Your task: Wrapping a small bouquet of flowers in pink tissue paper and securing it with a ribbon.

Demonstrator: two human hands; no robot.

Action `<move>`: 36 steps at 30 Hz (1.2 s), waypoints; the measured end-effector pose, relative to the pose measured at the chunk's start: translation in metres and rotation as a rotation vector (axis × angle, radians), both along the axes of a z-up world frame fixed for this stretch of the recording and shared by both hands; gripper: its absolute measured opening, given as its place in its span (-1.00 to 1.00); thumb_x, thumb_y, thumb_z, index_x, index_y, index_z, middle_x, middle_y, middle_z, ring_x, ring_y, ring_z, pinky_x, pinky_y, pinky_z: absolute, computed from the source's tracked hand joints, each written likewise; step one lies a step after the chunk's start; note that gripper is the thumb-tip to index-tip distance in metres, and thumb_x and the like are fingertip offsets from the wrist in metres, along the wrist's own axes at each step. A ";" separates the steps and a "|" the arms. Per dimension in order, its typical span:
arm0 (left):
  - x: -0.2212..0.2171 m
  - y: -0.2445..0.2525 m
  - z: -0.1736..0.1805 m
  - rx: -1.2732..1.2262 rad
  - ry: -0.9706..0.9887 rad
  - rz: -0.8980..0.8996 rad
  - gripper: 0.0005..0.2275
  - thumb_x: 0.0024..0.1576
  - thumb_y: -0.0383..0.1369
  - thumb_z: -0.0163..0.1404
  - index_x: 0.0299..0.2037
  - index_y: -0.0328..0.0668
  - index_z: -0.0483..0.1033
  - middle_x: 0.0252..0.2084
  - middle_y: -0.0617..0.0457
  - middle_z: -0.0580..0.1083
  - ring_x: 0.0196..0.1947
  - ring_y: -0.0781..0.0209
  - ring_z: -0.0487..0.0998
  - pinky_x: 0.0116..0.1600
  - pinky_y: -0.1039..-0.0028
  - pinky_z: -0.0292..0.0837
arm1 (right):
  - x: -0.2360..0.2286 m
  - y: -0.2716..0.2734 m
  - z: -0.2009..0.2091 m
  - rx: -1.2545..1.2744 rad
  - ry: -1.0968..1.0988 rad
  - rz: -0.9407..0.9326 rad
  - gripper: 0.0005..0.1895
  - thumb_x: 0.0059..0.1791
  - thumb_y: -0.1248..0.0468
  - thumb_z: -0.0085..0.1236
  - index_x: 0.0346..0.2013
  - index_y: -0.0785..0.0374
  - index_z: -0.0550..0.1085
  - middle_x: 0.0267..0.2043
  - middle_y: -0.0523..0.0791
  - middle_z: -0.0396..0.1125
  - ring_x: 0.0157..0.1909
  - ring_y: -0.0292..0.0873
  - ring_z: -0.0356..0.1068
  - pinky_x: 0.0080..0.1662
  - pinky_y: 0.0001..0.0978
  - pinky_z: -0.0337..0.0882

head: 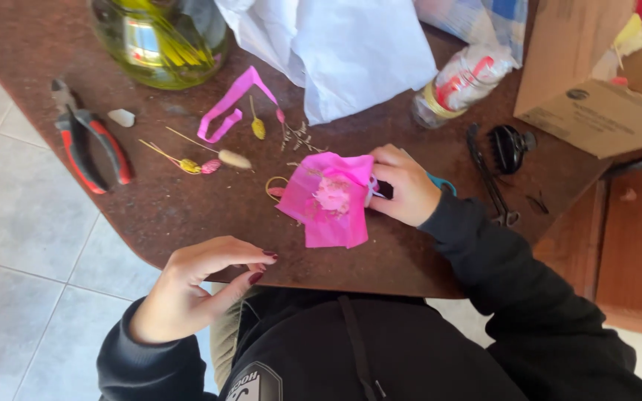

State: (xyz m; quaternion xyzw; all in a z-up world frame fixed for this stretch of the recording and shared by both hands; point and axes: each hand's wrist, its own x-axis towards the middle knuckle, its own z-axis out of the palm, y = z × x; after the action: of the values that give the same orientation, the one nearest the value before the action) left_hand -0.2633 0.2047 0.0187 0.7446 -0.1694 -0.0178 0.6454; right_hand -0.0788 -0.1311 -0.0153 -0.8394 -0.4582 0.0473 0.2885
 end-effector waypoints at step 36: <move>0.173 -0.104 -0.031 -0.227 -0.287 -0.058 -0.60 0.17 -0.51 0.17 0.23 -0.35 0.42 0.13 -0.05 0.55 0.13 0.20 0.57 0.24 0.37 0.51 | -0.023 0.014 0.077 0.750 -0.052 -0.314 -0.43 -0.17 0.36 0.44 0.08 0.41 0.43 0.05 -0.04 0.40 0.09 -0.13 0.40 0.13 -0.28 0.40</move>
State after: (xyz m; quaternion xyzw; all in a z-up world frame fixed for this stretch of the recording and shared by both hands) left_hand -0.0908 0.1012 -0.0120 0.6567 -0.2822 0.0892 0.6936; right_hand -0.1019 -0.1168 0.0621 -0.7366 -0.3172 -0.1890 0.5667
